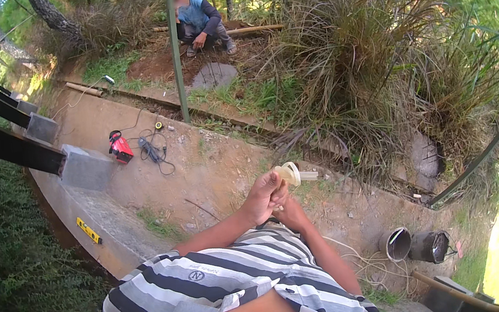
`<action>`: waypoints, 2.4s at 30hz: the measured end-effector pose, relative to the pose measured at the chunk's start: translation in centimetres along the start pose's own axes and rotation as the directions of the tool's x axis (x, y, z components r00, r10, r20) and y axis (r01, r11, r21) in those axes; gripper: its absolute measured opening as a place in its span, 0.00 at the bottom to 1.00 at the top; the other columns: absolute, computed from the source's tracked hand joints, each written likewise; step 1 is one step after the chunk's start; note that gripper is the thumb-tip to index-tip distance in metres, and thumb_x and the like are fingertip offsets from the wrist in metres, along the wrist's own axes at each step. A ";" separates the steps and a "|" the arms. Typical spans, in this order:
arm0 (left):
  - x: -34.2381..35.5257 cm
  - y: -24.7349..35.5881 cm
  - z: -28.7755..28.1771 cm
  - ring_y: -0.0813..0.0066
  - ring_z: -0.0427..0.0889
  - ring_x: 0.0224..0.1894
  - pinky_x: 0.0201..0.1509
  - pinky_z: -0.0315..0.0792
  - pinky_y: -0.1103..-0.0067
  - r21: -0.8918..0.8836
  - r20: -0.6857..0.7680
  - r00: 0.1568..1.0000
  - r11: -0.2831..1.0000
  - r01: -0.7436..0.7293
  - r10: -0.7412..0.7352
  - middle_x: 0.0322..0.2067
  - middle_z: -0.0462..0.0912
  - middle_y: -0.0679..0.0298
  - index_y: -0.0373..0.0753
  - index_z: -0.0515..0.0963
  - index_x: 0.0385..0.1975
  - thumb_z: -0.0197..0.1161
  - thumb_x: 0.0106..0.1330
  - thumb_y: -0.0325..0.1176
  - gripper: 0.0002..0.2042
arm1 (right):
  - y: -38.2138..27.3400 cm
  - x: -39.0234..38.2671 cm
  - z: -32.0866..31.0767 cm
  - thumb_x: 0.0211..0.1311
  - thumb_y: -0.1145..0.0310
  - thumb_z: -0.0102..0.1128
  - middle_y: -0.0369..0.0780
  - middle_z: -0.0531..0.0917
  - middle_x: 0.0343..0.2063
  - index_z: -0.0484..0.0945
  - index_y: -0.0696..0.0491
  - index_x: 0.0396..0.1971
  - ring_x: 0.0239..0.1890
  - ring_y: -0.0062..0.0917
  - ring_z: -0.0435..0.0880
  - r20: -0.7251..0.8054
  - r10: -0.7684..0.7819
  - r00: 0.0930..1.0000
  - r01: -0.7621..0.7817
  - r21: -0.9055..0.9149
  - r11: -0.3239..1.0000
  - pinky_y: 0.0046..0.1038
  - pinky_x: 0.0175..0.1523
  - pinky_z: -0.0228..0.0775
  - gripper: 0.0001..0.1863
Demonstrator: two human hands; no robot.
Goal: The person untangles a white cable, measures it against a metal structure, and secures it to a rebar cage in a concrete foundation. The person also picks up and places a yellow level on the ground.
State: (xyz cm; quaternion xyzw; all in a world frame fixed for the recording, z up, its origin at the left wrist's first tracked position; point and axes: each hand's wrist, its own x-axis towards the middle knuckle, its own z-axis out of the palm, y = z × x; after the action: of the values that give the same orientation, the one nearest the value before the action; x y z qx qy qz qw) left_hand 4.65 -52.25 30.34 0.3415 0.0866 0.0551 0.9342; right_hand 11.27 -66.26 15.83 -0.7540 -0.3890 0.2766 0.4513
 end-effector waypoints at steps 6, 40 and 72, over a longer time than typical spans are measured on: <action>0.7 4.3 3.1 0.88 0.55 0.16 0.22 0.50 0.85 0.010 -0.051 0.982 0.983 -0.183 0.183 0.15 0.58 0.77 0.43 0.72 0.34 0.56 0.71 0.62 0.25 | 10.7 -9.6 -0.8 0.64 0.48 0.64 0.53 0.86 0.25 0.89 0.56 0.32 0.31 0.46 0.88 -0.056 0.592 0.804 -0.594 -0.131 0.794 0.44 0.43 0.78 0.23; -4.1 15.4 8.8 0.87 0.53 0.13 0.18 0.47 0.84 0.492 -0.389 0.407 0.560 -0.666 0.826 0.14 0.58 0.76 0.41 0.73 0.36 0.57 0.73 0.61 0.24 | 22.6 -36.3 0.0 0.68 0.47 0.58 0.61 0.85 0.42 0.84 0.67 0.40 0.49 0.55 0.85 -0.312 0.944 0.109 -0.980 0.123 0.154 0.50 0.53 0.75 0.31; -11.6 10.8 -6.2 0.82 0.66 0.21 0.27 0.61 0.82 0.194 -0.478 0.839 0.963 -0.188 0.260 0.21 0.69 0.70 0.40 0.75 0.42 0.47 0.78 0.59 0.25 | 23.2 -25.4 11.6 0.65 0.52 0.62 0.62 0.85 0.35 0.85 0.67 0.37 0.43 0.57 0.86 -0.319 0.884 0.341 -0.939 -0.068 0.338 0.50 0.47 0.76 0.27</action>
State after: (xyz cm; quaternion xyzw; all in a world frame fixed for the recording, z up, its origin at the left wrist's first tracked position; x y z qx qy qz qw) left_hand -8.42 -42.06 34.09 0.3876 0.2883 0.2444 0.8408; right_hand -3.68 -88.83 -8.42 -0.9154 0.1269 0.3455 0.1628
